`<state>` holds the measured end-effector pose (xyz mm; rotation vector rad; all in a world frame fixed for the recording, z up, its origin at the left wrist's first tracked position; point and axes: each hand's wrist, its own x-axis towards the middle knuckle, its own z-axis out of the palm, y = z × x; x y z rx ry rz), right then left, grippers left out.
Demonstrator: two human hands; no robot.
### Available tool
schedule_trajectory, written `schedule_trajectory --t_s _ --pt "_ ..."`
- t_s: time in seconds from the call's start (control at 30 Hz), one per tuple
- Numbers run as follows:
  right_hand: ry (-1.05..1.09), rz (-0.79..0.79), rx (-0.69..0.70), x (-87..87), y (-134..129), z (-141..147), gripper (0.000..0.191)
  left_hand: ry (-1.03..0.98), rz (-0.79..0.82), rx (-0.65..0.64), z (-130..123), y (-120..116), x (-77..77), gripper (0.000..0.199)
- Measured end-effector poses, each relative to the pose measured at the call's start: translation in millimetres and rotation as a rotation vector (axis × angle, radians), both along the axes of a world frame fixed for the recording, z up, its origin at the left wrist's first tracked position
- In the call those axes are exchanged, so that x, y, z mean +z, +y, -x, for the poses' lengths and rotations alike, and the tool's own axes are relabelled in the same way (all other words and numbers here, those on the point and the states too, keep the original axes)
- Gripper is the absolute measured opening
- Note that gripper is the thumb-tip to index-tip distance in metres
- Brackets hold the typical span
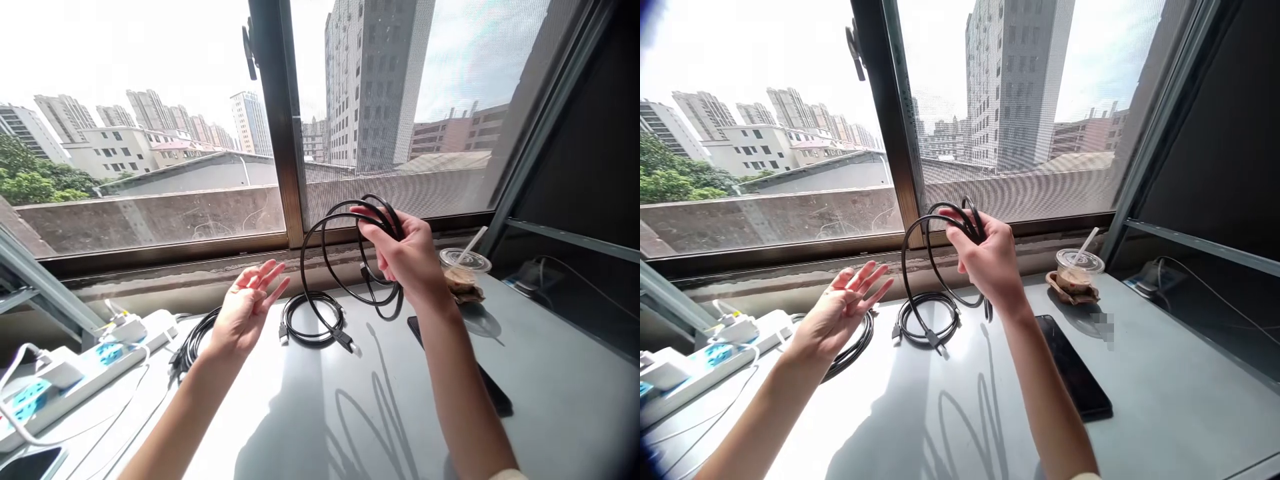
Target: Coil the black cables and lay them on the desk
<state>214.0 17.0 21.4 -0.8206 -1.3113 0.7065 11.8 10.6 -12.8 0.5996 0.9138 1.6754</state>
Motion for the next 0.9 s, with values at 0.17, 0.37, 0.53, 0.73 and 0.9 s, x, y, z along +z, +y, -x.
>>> schedule_trajectory --t_s 0.17,0.37,0.53,0.73,0.9 --pt "-0.024 -0.014 -0.02 -1.5 1.6 3.6 0.026 0.002 -0.025 0.015 -0.3 -6.2 2.2 0.033" --pt "-0.11 -0.014 -0.076 -4.9 5.5 10.1 0.025 0.035 -0.188 -0.179 -0.6 -18.6 -1.5 0.033" --pt "-0.124 -0.028 -0.063 -3.1 1.2 8.4 0.025 0.057 -0.197 -0.263 -3.6 -28.6 2.6 0.031" --pt "-0.099 -0.036 -0.041 -2.0 -1.8 7.9 0.025 0.05 -0.143 -0.295 -4.8 -36.7 4.6 0.027" --pt "-0.1 -0.025 -0.012 -1.9 -2.8 9.5 0.028 0.072 -0.132 -0.271 -7.4 -37.6 5.9 0.033"
